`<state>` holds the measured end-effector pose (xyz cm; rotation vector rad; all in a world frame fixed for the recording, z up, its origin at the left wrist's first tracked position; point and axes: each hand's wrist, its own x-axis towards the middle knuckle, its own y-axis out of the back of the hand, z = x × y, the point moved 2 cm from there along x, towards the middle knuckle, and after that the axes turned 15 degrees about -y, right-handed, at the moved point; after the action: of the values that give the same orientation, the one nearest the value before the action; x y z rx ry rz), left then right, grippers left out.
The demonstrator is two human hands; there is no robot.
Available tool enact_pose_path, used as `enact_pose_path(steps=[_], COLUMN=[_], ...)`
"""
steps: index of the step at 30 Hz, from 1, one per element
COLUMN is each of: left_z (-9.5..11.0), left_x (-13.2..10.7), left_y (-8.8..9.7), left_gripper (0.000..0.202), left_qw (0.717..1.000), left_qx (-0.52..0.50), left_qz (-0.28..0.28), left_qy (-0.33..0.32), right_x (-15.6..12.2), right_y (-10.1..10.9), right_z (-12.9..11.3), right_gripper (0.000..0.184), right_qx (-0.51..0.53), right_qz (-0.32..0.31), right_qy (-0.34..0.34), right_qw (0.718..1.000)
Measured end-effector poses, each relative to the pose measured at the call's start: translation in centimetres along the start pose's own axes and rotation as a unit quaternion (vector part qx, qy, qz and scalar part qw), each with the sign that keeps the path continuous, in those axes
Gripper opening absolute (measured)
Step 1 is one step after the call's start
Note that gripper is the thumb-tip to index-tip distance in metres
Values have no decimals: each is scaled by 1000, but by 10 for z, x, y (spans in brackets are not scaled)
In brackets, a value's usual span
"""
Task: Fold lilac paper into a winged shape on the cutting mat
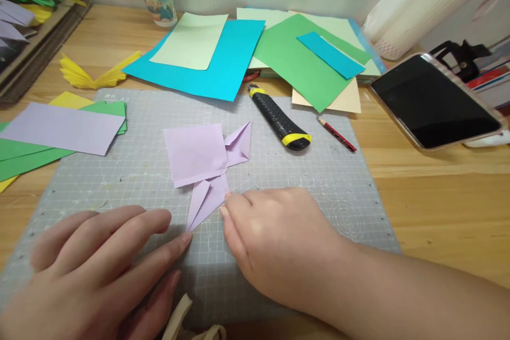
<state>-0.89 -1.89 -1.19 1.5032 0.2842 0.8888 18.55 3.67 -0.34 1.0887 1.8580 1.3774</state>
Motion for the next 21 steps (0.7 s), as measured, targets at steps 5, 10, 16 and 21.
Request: enact_pose_path(steps=[5, 10, 16, 21], left_z=[-2, -14, -17, -17], left_x=[3, 0, -1, -2], left_y=[8, 11, 5, 1], left_gripper=[16, 16, 33, 36], left_qw=[997, 999, 997, 997], left_qx=[-21, -39, -46, -36], left_qz=[67, 15, -52, -53], left_qy=[-11, 21, -14, -41], right_x=[-1, -1, 1, 12], right_y=[0, 0, -3, -5], right_z=[1, 1, 5, 13], right_gripper=[33, 32, 29, 9], right_qx=[0, 0, 18, 71], right_qz=[0, -7, -8, -21], right_qy=[6, 6, -4, -100], right_qw=[1000, 1000, 1000, 992])
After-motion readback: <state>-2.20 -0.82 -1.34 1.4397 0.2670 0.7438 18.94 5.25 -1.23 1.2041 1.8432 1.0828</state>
